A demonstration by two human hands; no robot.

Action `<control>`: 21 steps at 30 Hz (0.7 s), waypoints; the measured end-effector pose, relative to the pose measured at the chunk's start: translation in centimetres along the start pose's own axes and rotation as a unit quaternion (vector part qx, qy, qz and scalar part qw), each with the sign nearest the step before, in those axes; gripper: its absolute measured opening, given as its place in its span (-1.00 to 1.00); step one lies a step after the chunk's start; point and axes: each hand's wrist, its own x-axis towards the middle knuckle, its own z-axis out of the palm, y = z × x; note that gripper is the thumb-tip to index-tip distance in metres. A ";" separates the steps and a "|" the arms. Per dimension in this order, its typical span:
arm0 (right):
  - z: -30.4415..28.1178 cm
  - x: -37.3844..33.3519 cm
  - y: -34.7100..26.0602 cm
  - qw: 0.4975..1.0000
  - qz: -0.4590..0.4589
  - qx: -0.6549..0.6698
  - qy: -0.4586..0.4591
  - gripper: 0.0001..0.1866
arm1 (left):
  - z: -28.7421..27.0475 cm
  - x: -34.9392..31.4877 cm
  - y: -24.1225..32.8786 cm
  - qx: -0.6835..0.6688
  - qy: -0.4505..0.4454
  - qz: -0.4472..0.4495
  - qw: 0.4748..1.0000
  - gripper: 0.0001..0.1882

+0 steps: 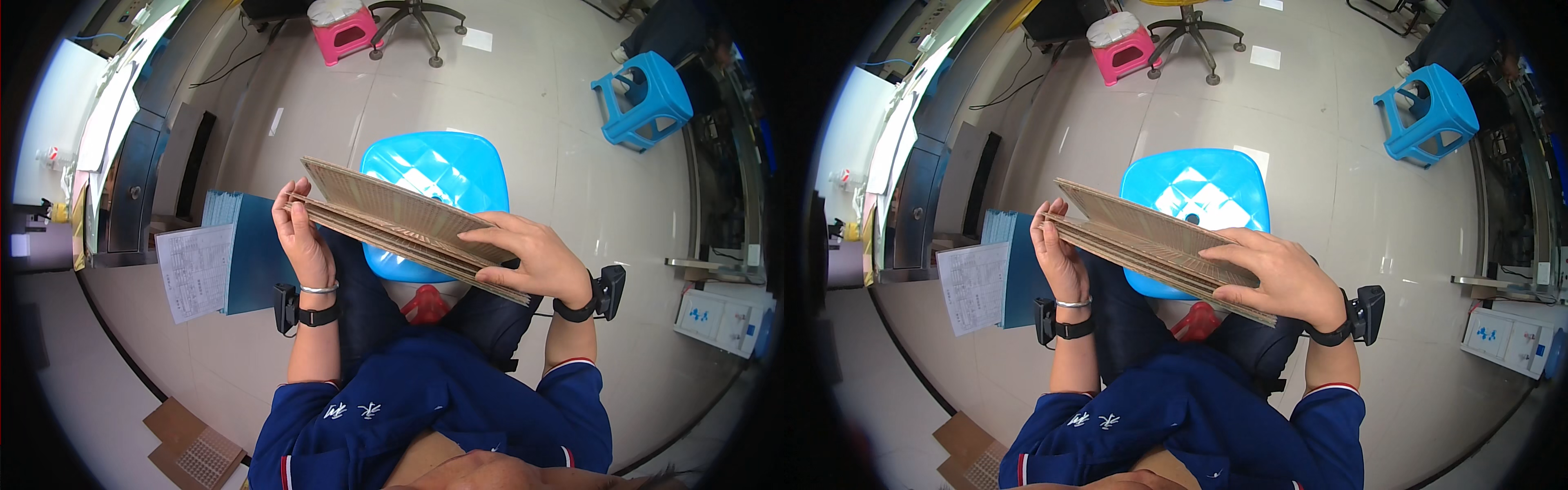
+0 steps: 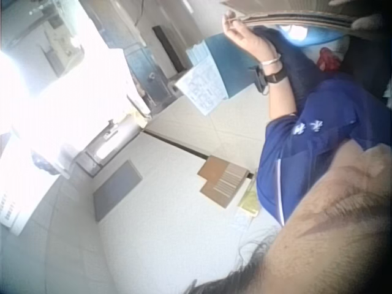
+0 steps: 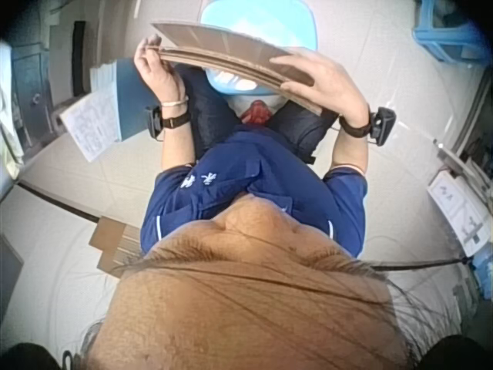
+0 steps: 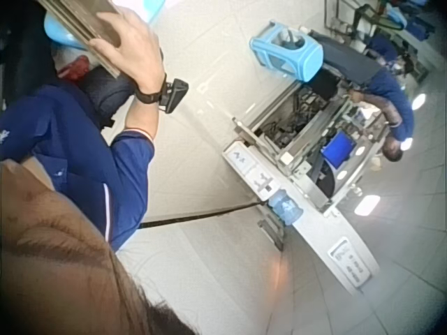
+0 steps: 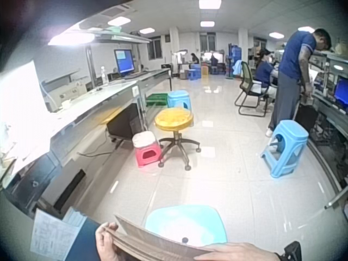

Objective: The recorder is manually inspecting and sorting through a stack of perforated metal sheets or grids.

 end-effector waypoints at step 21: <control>0.2 0.1 -0.4 1.000 -0.004 0.016 0.009 -0.59 | -0.2 0.2 -0.3 -0.009 -0.013 -0.007 1.000 -0.54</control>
